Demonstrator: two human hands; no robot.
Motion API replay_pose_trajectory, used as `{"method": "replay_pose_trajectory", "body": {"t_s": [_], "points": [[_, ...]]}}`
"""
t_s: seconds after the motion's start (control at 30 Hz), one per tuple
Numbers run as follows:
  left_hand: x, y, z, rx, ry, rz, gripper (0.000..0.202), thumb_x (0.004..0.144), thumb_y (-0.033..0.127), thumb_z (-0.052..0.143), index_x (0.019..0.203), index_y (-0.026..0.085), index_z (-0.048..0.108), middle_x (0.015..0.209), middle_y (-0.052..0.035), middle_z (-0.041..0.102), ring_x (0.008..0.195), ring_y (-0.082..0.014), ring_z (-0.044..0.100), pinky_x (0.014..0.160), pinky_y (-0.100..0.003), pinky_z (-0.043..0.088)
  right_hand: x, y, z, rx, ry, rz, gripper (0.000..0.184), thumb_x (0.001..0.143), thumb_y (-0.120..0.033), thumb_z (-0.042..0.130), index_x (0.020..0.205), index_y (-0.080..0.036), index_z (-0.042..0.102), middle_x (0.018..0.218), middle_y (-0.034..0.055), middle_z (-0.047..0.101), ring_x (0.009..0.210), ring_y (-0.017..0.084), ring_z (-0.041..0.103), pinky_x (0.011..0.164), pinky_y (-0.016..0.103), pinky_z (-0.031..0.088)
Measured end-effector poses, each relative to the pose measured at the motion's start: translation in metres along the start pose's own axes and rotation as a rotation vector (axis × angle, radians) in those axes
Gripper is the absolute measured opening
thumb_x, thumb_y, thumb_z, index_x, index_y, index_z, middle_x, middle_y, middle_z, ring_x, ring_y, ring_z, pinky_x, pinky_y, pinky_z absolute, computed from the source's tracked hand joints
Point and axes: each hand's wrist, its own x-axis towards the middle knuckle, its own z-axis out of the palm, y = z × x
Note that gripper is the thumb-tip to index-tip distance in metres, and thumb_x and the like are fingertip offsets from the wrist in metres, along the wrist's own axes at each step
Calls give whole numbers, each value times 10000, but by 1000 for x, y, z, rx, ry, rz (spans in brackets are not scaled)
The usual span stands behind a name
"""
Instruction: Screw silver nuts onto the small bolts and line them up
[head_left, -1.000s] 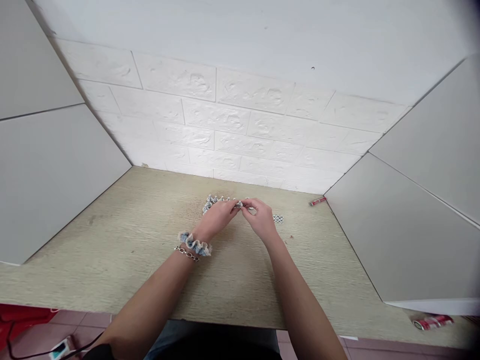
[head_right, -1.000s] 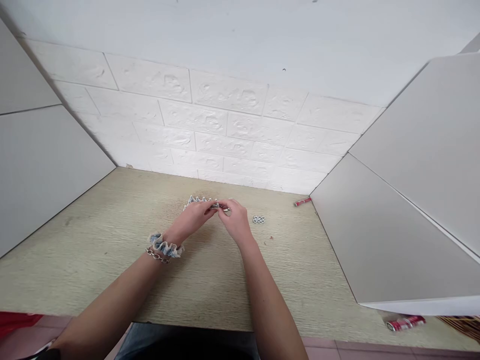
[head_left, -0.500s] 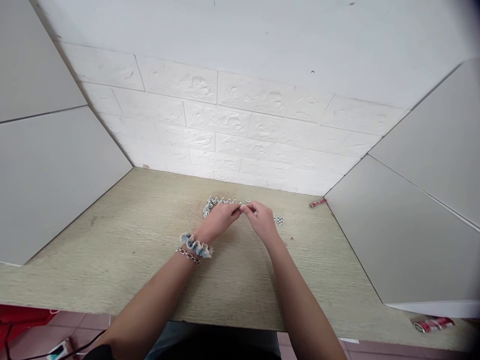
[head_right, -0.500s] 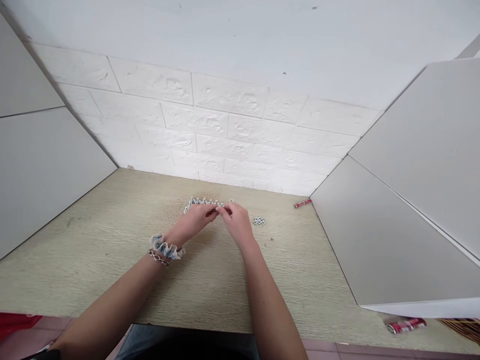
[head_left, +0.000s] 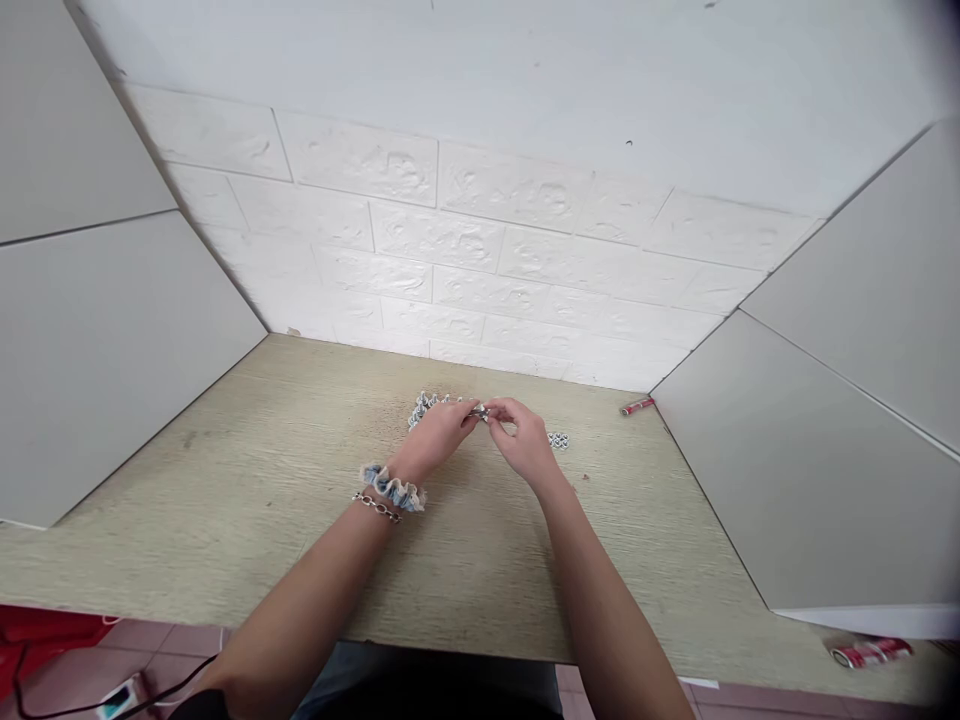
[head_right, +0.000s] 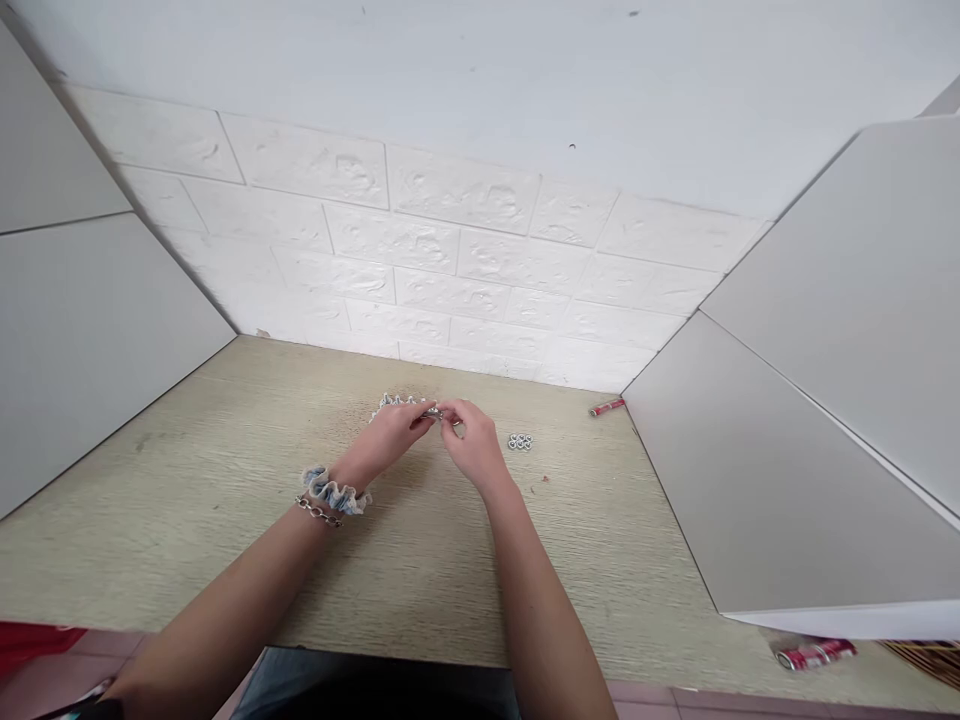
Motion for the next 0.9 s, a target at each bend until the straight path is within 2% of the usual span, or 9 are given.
{"method": "replay_pose_trajectory", "body": {"t_s": [0.37,0.43,0.53,0.6,0.67,0.73,0.8,0.87,0.9], "points": [[0,-2,1,22,-27,37,210,875,256,365,941,184,551,767,-23,622,666,-139,558,630,-238,384,1,2,0,-29,-43,80,201,763,-244,472,923,-218,590,887,10,640,798,132,582,750,261,430],[0,-2,1,24,-29,40,210,874,251,363,930,181,552,769,-27,621,684,-144,560,628,-238,384,0,1,-1,-92,-49,124,181,782,-314,461,822,-210,605,782,10,642,714,139,575,671,254,418],[1,-3,2,35,-30,42,205,868,247,367,903,181,557,756,-26,617,678,-148,556,624,-241,382,-3,0,-3,-247,-24,252,445,832,-442,345,501,-191,505,490,6,521,507,136,487,529,255,344],[1,-3,1,44,-24,27,203,863,251,376,914,180,559,755,-26,615,665,-148,552,624,-243,382,-4,-1,-4,-270,18,288,508,844,-465,288,442,-191,434,427,-2,444,454,125,429,494,254,307],[1,-3,1,41,-16,12,207,861,256,383,936,180,560,763,-29,616,671,-149,552,626,-244,384,-3,-2,-3,-207,47,259,415,827,-450,337,548,-192,504,470,-16,466,471,118,428,489,242,310],[1,-3,0,23,-13,10,212,862,252,383,952,184,563,768,-28,619,675,-146,554,634,-243,388,-2,-3,-3,-123,39,207,259,790,-407,418,768,-200,573,574,-24,531,522,114,466,514,230,348],[0,-2,0,3,-19,12,217,862,242,386,976,191,564,776,-24,624,673,-140,558,645,-240,392,0,-4,-1,-66,1,149,251,764,-349,460,944,-213,568,707,-14,586,601,115,512,575,229,395],[-1,-1,2,-7,-28,10,226,861,235,391,1006,193,560,796,-24,632,685,-138,564,649,-237,394,0,-4,-1,-55,-47,110,265,763,-319,464,987,-229,572,815,2,614,685,125,545,634,239,412],[-1,-1,3,-5,-31,8,232,862,235,389,1012,190,560,806,-28,635,696,-140,567,646,-236,394,0,-3,-1,-84,-66,117,239,771,-331,459,942,-231,592,813,9,622,698,134,552,635,245,409]]}}
